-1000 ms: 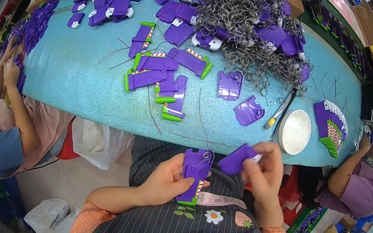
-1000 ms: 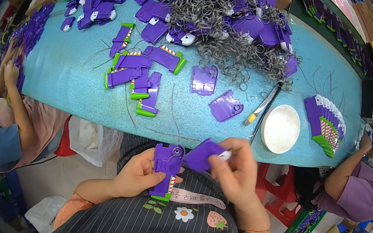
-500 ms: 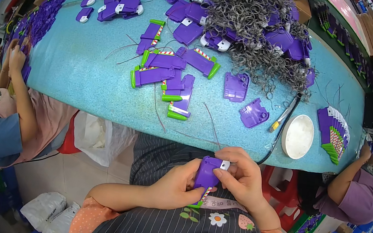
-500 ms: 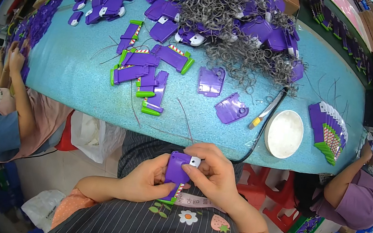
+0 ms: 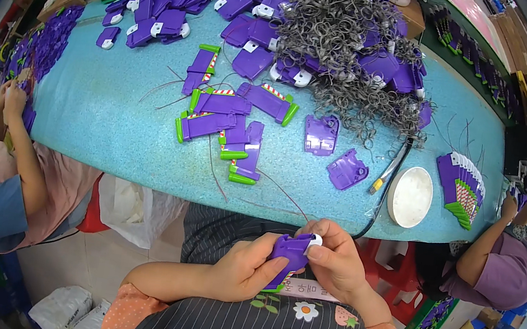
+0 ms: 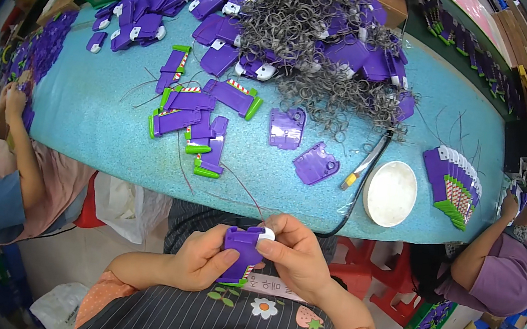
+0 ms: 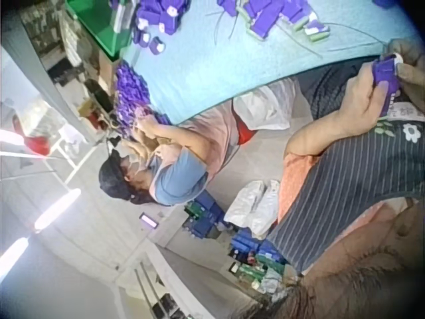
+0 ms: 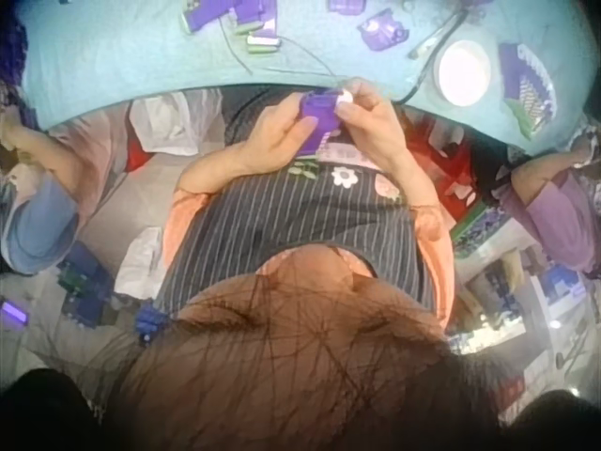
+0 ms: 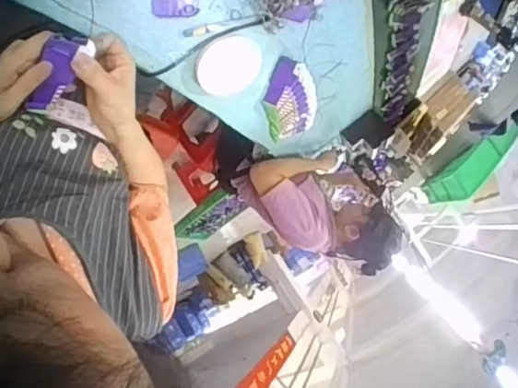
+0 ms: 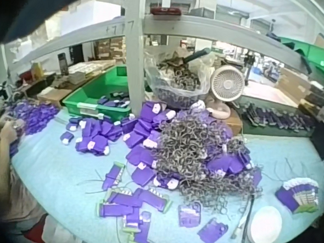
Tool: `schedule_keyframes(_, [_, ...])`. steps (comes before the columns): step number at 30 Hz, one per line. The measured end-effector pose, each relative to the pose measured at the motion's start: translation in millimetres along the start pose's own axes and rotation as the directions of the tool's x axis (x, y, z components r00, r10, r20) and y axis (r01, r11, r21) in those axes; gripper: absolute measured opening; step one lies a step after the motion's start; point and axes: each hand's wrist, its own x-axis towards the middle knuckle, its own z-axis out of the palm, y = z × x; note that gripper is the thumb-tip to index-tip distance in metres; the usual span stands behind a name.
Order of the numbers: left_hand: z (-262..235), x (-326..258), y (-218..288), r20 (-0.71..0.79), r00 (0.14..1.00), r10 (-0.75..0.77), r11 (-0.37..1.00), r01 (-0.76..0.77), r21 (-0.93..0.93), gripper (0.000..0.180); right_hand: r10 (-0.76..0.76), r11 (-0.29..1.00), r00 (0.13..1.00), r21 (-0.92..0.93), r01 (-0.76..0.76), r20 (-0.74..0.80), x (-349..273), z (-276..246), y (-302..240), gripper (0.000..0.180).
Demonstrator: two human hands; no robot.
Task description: The person assembles small purple plastic components by inserting a white piece and a grey wire into each unit. They handle the parts one at a time, placing the finished assemblies into a pile on the table. The task is performed continuously at a workbench alongside other workers.
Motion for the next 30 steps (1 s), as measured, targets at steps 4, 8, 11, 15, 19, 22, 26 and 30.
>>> schedule_keyframes(4, [9, -5, -11, -0.077, 0.997, 0.011, 1.000, -0.013, -0.026, 0.024, -0.112, 0.991, 0.993, -0.064, 0.114, 0.032, -1, 0, 7, 0.019])
schedule_keyframes(8, [7, -5, -16, -0.051, 0.998, 0.030, 0.999, -0.031, -0.017, 0.026, -0.133, 0.982, 0.990, -0.129, 0.138, 0.042, -4, -2, 7, 0.022])
schedule_keyframes(11, [-3, 2, -8, 0.047, 0.997, -0.068, 0.997, 0.070, -0.027, 0.023, -0.338, 0.822, 0.930, -0.437, 0.366, 0.142, -6, -3, 4, 0.015])
schedule_keyframes(15, [-19, 19, 0, 0.085, 0.973, 0.212, 0.935, -0.228, 0.271, 0.021, -0.378, 0.447, 0.884, -0.783, 0.433, 0.274, -4, 8, -17, 0.015])
schedule_keyframes(19, [-18, 24, 7, -0.085, 0.984, 0.157, 0.975, -0.141, 0.170, 0.016, -0.484, 0.494, 0.863, -0.769, 0.407, 0.146, -2, 8, -14, 0.018])
schedule_keyframes(22, [-31, 19, 13, -0.270, 0.954, 0.132, 0.990, -0.111, 0.090, 0.016, -0.380, 0.466, 0.924, -0.857, 0.222, 0.032, -4, 18, -19, 0.019])
schedule_keyframes(26, [-29, 16, 0, -0.361, 0.933, 0.015, 0.937, -0.139, -0.321, 0.015, -0.276, 0.307, 0.949, -0.921, 0.239, 0.154, -3, 9, -11, 0.017])
schedule_keyframes(30, [-16, 10, -6, -0.274, 0.956, -0.102, 0.934, -0.003, -0.357, 0.015, -0.303, 0.332, 0.934, -0.898, 0.288, 0.188, -5, 13, -9, 0.015])
